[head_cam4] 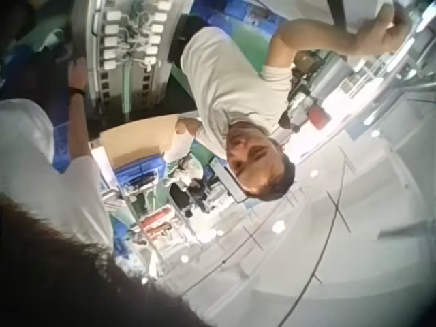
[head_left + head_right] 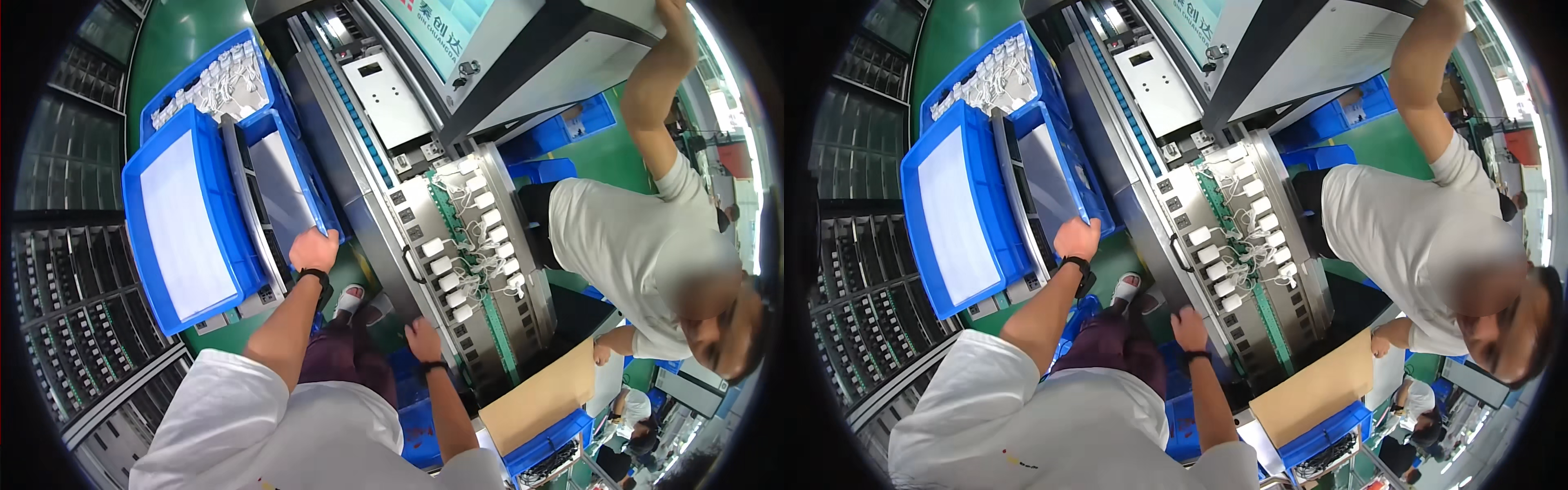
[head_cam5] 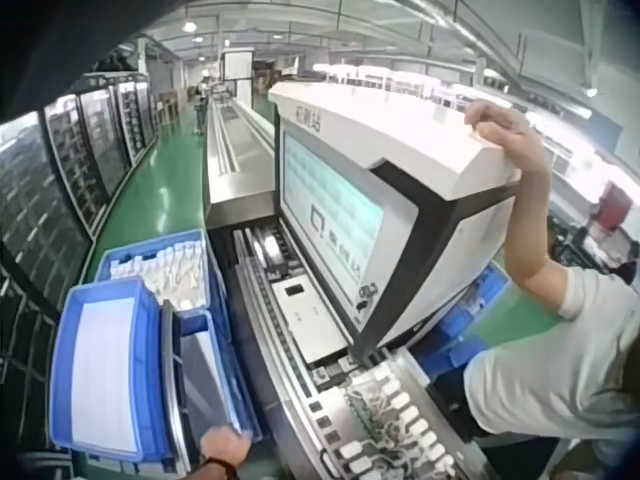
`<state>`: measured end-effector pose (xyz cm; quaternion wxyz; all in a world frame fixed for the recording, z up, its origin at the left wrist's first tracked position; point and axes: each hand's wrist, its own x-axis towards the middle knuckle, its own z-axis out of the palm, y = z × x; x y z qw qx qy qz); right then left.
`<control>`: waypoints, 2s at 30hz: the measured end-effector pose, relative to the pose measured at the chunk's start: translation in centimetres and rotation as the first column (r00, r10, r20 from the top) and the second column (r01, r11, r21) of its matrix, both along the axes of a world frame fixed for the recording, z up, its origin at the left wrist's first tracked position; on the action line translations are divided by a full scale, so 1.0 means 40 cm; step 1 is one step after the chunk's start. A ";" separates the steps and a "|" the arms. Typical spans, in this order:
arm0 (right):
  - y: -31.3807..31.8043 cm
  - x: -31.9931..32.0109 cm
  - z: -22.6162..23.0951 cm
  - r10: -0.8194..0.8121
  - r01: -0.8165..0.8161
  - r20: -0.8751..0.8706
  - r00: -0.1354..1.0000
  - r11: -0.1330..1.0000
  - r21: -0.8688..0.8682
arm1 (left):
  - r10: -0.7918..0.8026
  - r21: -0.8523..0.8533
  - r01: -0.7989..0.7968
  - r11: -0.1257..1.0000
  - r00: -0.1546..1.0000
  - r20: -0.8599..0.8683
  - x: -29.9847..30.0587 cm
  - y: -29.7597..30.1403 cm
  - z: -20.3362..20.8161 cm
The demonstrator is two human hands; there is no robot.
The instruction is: Placing small electronic components onto a sheet at an assembly station.
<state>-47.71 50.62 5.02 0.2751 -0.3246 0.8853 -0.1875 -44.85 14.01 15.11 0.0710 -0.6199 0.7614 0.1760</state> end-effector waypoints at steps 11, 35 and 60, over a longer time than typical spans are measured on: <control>-0.403 -0.189 -0.121 -0.091 0.160 -0.288 0.953 0.961 0.225 | -0.041 -0.088 0.040 0.995 0.999 -0.015 0.009 -0.005 -0.050; -0.401 -0.198 -0.127 -0.038 0.115 -0.277 0.960 0.957 0.267 | -0.078 -0.151 0.071 0.986 0.996 -0.041 0.010 -0.005 -0.047; -0.277 -0.430 0.383 -0.349 0.357 -0.424 0.836 0.932 -0.065 | -0.006 -0.101 0.003 0.995 1.000 -0.026 0.012 -0.006 -0.058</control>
